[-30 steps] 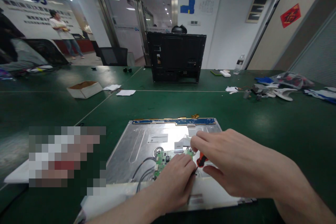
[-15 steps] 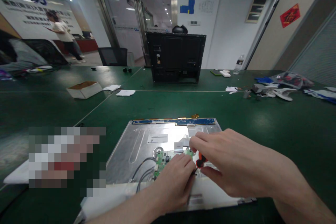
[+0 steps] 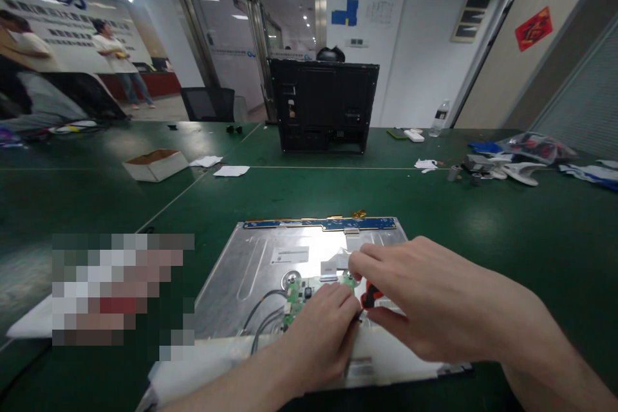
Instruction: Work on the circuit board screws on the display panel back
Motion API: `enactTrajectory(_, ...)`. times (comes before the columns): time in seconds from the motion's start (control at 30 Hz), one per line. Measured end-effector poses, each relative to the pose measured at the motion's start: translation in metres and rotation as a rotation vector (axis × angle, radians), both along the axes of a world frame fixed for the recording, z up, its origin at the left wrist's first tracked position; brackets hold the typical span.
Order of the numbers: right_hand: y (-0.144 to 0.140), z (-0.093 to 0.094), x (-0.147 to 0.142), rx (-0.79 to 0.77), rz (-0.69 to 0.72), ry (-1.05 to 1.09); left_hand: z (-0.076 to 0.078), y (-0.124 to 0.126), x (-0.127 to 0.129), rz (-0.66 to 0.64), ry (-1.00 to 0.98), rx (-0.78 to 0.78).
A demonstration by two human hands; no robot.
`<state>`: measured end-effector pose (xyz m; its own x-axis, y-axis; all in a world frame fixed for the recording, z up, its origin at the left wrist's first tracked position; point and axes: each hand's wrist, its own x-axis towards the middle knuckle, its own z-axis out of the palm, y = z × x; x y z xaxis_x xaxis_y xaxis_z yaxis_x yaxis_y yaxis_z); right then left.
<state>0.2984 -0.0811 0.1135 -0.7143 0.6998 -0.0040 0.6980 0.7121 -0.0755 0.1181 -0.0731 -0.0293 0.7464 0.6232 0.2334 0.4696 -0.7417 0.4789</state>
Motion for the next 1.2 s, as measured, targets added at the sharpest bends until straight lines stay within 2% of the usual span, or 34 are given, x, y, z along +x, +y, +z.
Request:
enactTrajectory(0.17, -0.0003, -0.0012, -0.0003, 0.017, 0.032, 0.004, 0.001, -0.0005, -0.0001, 0.006, 0.008, -0.003)
enactTrajectory(0.37, 0.0025, 0.0028, -0.0073, 0.03, -0.084, -0.068, -0.0026, -0.001, -0.0005, 0.006, 0.003, 0.006)
enactTrajectory(0.6, -0.0003, 0.0019, -0.0011, -0.02, 0.029, -0.012, 0.0, -0.0002, -0.0002, 0.005, 0.01, 0.006)
enactTrajectory(0.87, 0.001, 0.0022, -0.0074, 0.044, -0.063, -0.064, 0.0013, -0.0012, -0.0002, 0.008, 0.02, -0.008)
enactTrajectory(1.07, -0.0013, 0.002, -0.0028, -0.015, 0.013, -0.009, 0.0013, -0.0004, 0.0001, 0.005, 0.005, -0.006)
enactTrajectory(1.2, -0.0011, 0.0011, -0.0021, 0.0, 0.033, -0.011, 0.0013, -0.0002, -0.0004, 0.003, 0.014, -0.014)
